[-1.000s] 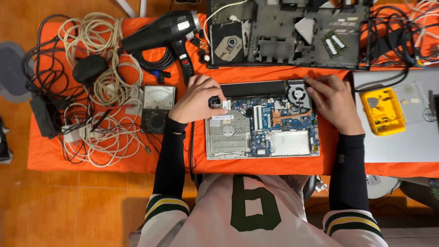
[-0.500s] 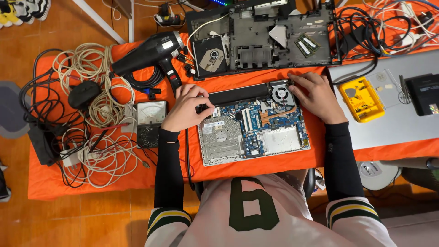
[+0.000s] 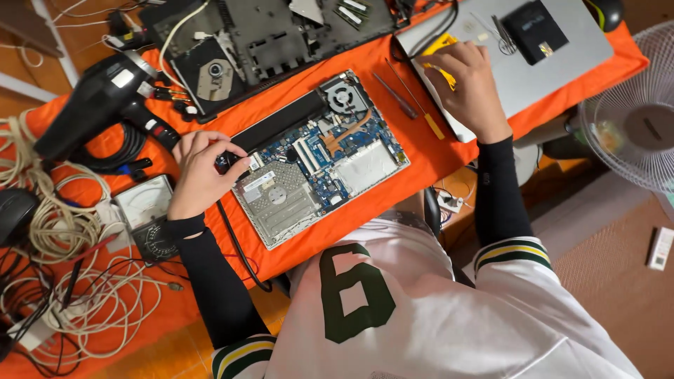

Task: The recorder is repairing or inspecting the internal components of a disassembled laptop on a workbench.

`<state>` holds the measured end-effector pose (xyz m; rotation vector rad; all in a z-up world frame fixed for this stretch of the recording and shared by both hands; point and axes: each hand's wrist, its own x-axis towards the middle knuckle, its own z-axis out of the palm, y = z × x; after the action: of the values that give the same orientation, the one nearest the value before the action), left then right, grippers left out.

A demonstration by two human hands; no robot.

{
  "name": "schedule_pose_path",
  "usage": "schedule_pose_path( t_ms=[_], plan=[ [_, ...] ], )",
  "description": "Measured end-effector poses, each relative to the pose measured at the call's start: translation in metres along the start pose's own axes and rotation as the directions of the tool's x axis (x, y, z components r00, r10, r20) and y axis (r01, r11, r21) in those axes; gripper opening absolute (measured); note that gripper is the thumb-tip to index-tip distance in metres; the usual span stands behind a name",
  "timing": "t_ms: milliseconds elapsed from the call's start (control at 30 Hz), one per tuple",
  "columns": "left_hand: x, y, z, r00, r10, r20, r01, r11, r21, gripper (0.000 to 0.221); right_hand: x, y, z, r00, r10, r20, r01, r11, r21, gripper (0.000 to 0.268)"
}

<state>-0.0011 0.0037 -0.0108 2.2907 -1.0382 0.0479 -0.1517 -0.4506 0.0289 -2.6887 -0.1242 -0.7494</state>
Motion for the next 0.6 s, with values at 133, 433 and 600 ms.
schedule_pose_path(
  t_ms=[133,433,600],
  plan=[
    [0.000,-0.001,0.000,1.000,-0.021,0.018,0.021,0.999,0.045,0.015,-0.033,-0.008,-0.002,0.996,-0.046,0.080,0.056,0.990,-0.129,0.016],
    [-0.002,-0.008,0.004,1.000,-0.007,0.018,0.006,0.999,0.044,0.017,-0.080,-0.039,0.004,0.963,0.270,-0.017,-0.261,0.910,-0.322,0.026],
    [-0.002,-0.006,0.003,1.000,0.003,0.023,-0.004,0.999,0.054,0.017,-0.092,-0.041,0.026,0.913,0.397,-0.099,-0.408,0.873,-0.268,0.027]
  ],
)
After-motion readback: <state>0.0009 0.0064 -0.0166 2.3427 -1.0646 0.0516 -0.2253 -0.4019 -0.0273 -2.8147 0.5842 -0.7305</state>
